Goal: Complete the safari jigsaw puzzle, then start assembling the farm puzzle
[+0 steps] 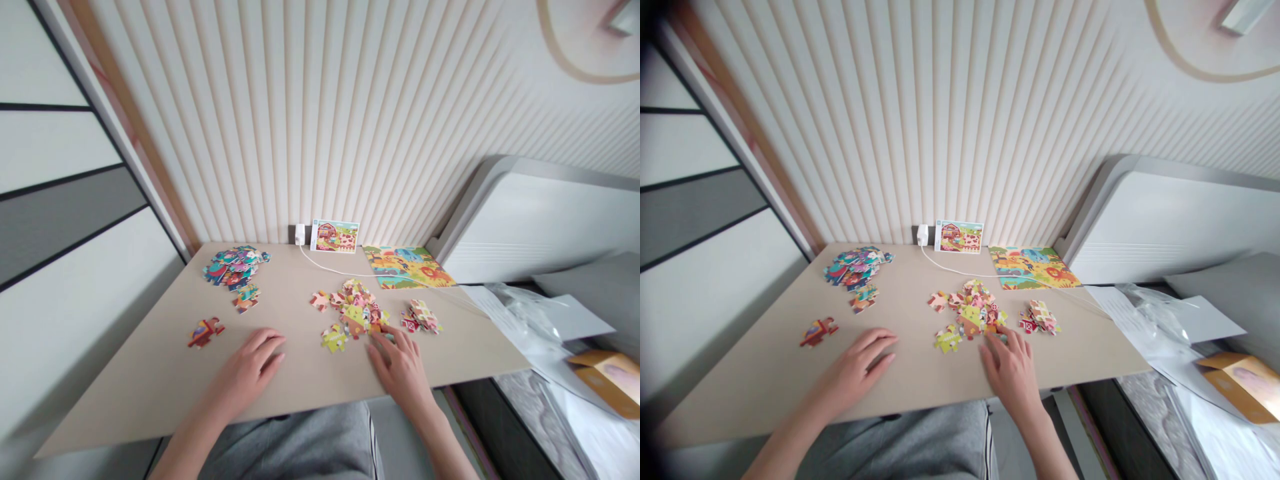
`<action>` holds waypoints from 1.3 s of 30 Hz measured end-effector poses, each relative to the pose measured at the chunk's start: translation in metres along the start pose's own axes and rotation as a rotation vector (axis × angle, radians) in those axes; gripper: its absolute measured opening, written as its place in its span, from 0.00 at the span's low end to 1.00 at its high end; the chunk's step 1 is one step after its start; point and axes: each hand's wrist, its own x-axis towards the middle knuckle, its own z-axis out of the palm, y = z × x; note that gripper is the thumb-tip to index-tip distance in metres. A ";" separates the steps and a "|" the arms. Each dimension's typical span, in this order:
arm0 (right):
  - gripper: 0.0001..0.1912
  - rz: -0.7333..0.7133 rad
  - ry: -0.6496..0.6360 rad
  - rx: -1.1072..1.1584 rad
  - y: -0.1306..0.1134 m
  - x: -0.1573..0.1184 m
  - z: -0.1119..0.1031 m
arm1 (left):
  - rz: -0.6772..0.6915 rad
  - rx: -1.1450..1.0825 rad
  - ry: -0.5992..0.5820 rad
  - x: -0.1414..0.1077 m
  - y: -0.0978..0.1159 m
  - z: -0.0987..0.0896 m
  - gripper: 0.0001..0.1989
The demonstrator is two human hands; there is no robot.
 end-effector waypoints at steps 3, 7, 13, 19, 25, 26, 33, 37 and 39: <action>0.19 -0.041 -0.006 0.028 -0.014 0.011 -0.003 | 0.002 0.010 -0.013 0.000 -0.001 0.001 0.14; 0.19 -0.082 -0.026 0.041 -0.027 0.034 0.000 | 0.008 0.016 -0.007 0.001 0.001 0.000 0.14; 0.16 -0.102 -0.054 0.151 -0.039 0.051 0.013 | 0.000 0.014 0.001 0.001 0.002 0.000 0.13; 0.22 -0.056 0.023 0.238 -0.035 0.044 0.016 | -0.013 0.015 -0.030 -0.001 0.002 0.000 0.13; 0.22 -0.252 -0.057 0.435 -0.052 0.044 0.005 | -0.008 0.034 -0.011 -0.001 0.001 0.001 0.14; 0.23 -0.314 -0.104 0.441 -0.058 0.045 0.003 | -0.012 0.038 -0.006 -0.001 0.001 0.001 0.15; 0.20 -0.250 -0.158 0.255 -0.080 0.048 -0.002 | 0.008 0.050 -0.014 0.001 0.007 -0.004 0.22; 0.18 -0.165 -0.138 0.216 -0.077 0.043 0.002 | 0.213 0.051 -0.148 0.007 0.018 -0.016 0.28; 0.18 -0.155 -0.133 0.225 -0.075 0.042 0.004 | 0.279 0.050 -0.190 0.009 0.022 -0.020 0.27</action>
